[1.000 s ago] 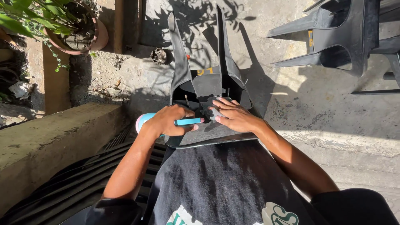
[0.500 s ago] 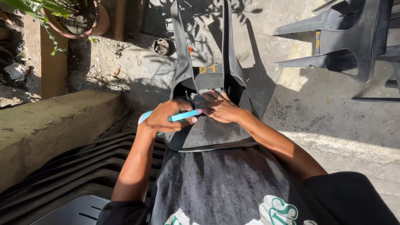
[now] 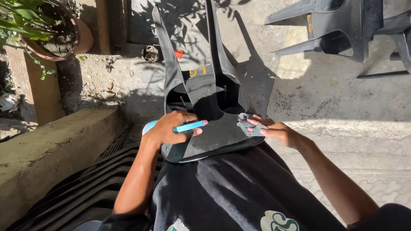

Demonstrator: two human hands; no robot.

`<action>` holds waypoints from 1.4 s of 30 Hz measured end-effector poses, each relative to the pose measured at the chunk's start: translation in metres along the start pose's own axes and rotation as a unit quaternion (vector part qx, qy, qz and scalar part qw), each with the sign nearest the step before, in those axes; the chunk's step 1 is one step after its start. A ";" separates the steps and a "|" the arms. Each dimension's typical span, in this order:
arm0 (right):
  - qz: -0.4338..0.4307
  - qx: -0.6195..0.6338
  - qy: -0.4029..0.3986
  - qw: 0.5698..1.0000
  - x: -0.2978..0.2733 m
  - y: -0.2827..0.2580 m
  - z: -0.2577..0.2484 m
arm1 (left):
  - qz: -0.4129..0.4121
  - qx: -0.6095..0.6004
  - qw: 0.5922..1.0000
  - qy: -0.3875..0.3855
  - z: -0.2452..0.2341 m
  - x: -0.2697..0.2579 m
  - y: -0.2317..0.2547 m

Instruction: Wiping down tables and plastic chairs with a cleaning spray and a cloth.

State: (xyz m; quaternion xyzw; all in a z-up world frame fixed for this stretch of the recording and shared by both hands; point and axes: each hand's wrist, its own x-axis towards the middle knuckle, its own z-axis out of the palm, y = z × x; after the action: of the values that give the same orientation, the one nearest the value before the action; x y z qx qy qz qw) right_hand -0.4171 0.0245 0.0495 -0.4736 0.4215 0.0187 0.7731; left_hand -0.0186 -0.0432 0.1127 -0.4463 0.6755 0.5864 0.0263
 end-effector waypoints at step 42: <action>-0.076 -0.220 -0.158 0.959 0.128 -0.071 0.039 | -0.185 -0.050 0.979 0.074 0.067 -0.128 -0.067</action>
State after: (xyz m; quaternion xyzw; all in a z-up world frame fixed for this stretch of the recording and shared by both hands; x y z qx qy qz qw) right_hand -0.2791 -0.0330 0.0225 -0.6540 0.2418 0.1267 0.7055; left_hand 0.0677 0.0907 0.1123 -0.6066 0.5511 0.5696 0.0622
